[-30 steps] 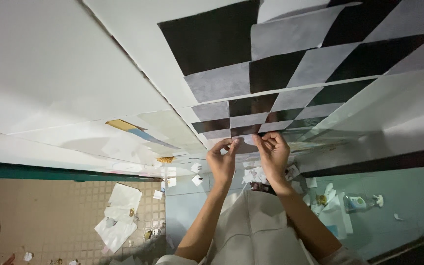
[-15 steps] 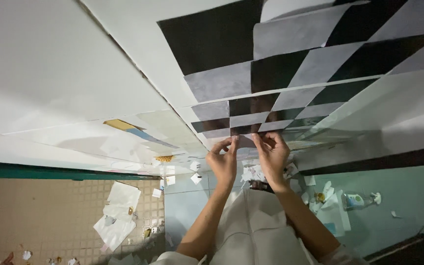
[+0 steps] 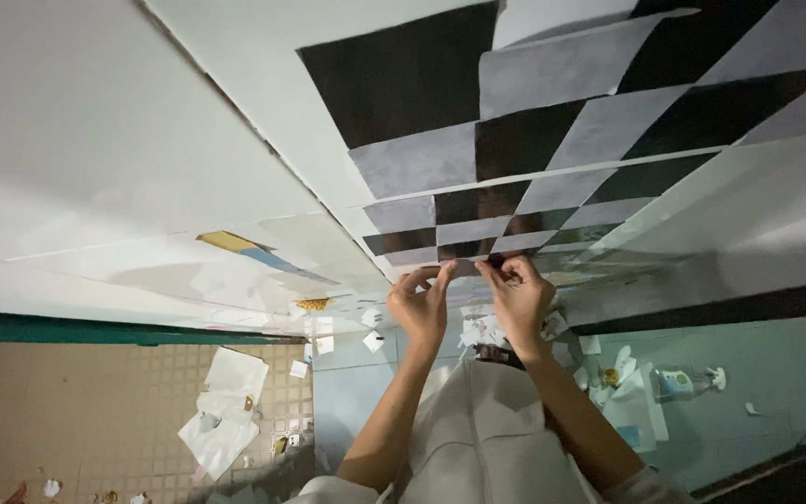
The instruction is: Applying checkered vinyl stickers and clear protective film to a surface
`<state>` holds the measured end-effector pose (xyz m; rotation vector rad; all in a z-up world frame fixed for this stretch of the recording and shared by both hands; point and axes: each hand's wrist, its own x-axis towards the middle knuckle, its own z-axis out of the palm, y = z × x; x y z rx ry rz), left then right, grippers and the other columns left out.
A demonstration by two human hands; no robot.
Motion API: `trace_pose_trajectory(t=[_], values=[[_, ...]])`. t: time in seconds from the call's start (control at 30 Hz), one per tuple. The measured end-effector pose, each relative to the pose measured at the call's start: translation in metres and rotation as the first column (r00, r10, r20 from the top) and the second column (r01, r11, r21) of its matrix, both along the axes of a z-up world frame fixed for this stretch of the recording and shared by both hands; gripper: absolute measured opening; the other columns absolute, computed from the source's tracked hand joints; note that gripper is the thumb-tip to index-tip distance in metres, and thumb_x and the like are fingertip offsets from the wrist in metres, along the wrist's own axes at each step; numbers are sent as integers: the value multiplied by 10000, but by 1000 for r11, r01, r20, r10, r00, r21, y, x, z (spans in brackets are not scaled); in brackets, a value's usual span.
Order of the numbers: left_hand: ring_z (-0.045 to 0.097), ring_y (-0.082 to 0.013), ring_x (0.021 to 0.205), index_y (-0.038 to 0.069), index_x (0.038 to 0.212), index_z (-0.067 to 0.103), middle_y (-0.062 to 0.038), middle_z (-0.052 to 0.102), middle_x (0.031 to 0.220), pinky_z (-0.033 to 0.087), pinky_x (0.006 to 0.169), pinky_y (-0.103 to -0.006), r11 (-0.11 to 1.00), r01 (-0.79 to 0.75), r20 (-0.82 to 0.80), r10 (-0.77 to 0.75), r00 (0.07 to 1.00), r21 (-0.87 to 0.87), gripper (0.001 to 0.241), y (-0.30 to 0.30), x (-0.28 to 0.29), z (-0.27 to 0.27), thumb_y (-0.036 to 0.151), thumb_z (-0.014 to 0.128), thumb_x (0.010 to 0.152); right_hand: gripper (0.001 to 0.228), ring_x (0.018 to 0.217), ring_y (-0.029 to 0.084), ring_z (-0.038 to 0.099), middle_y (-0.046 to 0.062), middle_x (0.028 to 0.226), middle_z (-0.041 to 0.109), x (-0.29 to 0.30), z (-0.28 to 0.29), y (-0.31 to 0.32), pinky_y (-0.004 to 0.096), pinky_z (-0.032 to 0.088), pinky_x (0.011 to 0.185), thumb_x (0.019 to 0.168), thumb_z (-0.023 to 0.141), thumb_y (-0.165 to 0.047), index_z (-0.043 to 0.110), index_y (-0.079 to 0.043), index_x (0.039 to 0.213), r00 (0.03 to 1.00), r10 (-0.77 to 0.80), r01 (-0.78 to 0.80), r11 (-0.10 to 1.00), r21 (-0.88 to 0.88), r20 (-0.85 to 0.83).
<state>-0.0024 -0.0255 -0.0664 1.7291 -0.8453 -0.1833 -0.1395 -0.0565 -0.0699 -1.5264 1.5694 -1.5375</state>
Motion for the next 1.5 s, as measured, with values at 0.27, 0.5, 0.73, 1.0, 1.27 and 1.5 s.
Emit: trace_pose_trajectory(t=[0.27,0.5,0.73,1.0,1.27,1.5], values=[[692,-201,592,243,710,830,2,757,640,472,690,-288,1000,17,163,-17,986,2,221,6,12,-9,355,1019,713,387,619,363,742,159,615,710,-5,-15,0,371,542,565,823,1009,-208,667,-51,735,979,19,-19,1000,3,-202],[695,-172,561,263,675,793,67,754,609,461,633,-293,997,-57,354,37,935,45,292,8,29,-36,430,1032,678,393,642,345,749,137,631,719,-10,-8,0,367,538,580,809,1006,-322,695,-86,777,974,77,-66,996,59,-214],[711,-203,571,280,671,796,55,754,598,476,617,-321,993,-75,346,37,937,96,273,11,27,-37,440,1017,665,389,540,310,718,106,557,692,-8,11,-2,313,513,535,807,1027,-338,733,-109,692,970,46,-31,997,67,-237],[716,-207,632,218,774,829,5,742,661,511,606,-359,955,182,109,-211,971,233,308,26,29,3,506,849,881,488,540,60,455,-23,506,526,-47,-19,-46,293,322,522,884,885,-474,690,-166,560,865,447,-421,893,157,-226],[786,-36,717,307,768,927,123,832,686,505,706,-276,893,172,-32,-175,984,416,302,14,37,5,601,862,766,375,1176,144,823,26,1316,826,-91,125,-46,296,674,1008,944,789,-373,799,-166,1257,450,893,-639,319,700,3],[791,-27,682,282,755,927,119,841,686,528,656,-263,907,148,-25,-151,988,394,328,17,33,6,605,874,752,254,1049,262,816,159,1193,801,-135,373,-16,352,708,922,982,812,-29,726,-17,1221,755,365,-632,626,-457,-544]])
